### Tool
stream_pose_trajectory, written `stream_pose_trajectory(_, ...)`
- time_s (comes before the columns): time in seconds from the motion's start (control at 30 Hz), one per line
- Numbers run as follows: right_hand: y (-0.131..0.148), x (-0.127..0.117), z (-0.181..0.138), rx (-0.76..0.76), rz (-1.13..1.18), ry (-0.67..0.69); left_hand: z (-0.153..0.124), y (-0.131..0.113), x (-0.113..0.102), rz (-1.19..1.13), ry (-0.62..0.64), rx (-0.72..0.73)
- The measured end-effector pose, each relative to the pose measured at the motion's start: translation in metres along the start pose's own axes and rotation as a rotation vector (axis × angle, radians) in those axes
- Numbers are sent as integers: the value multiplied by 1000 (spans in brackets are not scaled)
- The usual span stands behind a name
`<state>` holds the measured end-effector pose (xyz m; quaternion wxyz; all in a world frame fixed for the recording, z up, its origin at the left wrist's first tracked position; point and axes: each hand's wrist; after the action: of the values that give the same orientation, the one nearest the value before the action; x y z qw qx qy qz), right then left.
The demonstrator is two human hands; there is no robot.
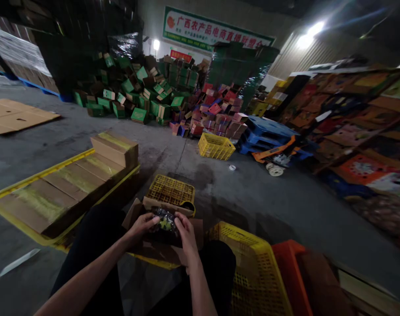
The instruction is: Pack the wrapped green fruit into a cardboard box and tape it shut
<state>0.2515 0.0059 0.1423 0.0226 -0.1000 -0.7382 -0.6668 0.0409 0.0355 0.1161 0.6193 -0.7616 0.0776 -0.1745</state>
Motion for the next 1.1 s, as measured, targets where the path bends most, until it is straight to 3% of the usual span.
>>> stream_pose_trajectory(0.23, 8, 4, -4, -7, -309, 225, 1, -1, -1, 65, -15, -1)
stream_pose_trajectory(0.37, 11, 9, -11, 15, -282, 345, -1, -2, -3, 95, -23, -39)
stream_pose_trajectory(0.5, 16, 9, -12, 55, -335, 382, 0, 3, -1, 104, -7, -61)
stream_pose_trajectory(0.6, 14, 3, -9, 77, -430, 338, 5, 12, -2, 58, -2, -38)
stream_pose_trajectory(0.73, 3, -12, -4, 136, -550, 214, 16, 25, -7, 48, -103, -80)
stream_pose_trajectory(0.93, -5, -29, 1, 210, -903, -114, 17, 21, -12, 99, -133, -30)
stream_pose_trajectory(1.1, -11, -19, -4, 188, -1277, -55, 11, 13, -11, 130, -171, -42)
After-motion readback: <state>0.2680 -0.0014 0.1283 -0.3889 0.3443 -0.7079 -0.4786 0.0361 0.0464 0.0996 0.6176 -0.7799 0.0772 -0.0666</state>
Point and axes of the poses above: each hand's wrist, its own z-axis towards the middle knuckle, its own x-axis out of the palm, y = z × x, and after that the axes turned 6 degrees about z, right-handed
